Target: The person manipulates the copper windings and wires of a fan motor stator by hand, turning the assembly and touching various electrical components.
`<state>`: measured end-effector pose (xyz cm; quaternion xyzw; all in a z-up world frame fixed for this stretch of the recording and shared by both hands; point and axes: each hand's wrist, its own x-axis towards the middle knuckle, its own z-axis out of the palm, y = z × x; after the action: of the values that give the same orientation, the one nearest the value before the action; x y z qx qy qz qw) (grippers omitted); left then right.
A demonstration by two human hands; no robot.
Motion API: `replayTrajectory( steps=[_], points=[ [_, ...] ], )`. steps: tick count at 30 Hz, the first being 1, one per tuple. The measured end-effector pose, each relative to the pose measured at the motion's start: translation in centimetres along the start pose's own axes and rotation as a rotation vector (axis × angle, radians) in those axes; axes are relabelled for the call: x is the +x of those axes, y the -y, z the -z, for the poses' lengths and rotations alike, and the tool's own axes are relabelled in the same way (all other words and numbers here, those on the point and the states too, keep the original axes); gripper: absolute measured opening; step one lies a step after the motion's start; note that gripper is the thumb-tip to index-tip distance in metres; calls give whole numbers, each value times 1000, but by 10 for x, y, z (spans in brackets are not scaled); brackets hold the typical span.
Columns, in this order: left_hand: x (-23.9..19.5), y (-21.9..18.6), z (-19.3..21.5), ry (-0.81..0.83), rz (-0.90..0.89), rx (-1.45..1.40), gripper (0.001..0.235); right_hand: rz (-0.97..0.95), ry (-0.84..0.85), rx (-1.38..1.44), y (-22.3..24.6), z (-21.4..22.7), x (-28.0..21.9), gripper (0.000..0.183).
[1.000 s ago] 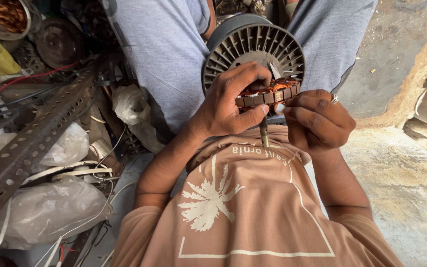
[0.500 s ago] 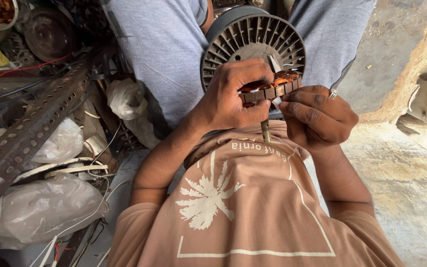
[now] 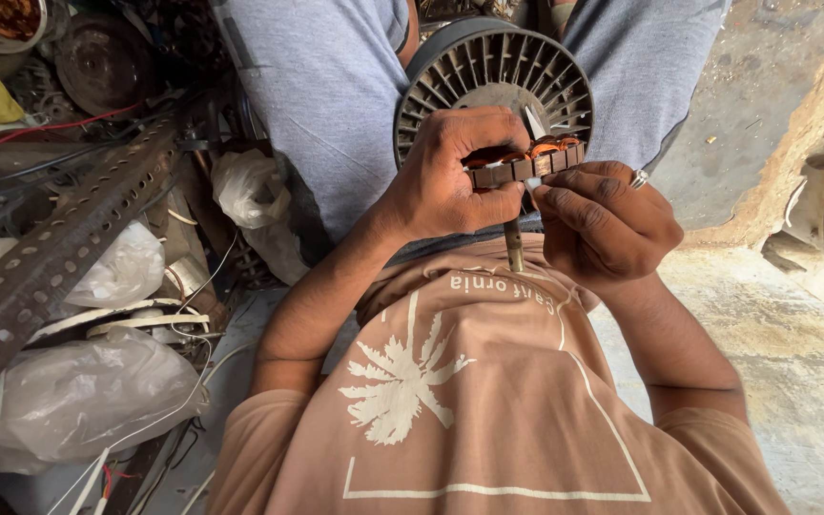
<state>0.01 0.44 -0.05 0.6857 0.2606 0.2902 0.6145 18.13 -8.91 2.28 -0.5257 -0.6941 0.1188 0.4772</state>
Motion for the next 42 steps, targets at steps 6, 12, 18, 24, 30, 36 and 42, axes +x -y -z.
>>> replayTrajectory(
  steps=[6,12,18,24,30,36,42],
  points=[
    [0,-2,1,-11,-13,3,16,-5,25,-68,6,0,3,10],
    [3,-1,4,-24,-44,63,18,20,68,-100,4,1,6,12],
    [4,9,1,-48,-69,-15,23,-2,95,-108,2,2,9,19],
    [3,2,0,-35,-43,7,20,-83,47,57,1,4,9,16],
    [6,-4,3,-28,-49,1,24,-200,-74,232,1,-1,-2,12],
    [5,-6,3,-41,-35,8,22,-135,-14,119,2,0,-1,13],
    [4,-4,0,-44,-43,8,24,0,121,-144,9,11,8,12]
  ],
)
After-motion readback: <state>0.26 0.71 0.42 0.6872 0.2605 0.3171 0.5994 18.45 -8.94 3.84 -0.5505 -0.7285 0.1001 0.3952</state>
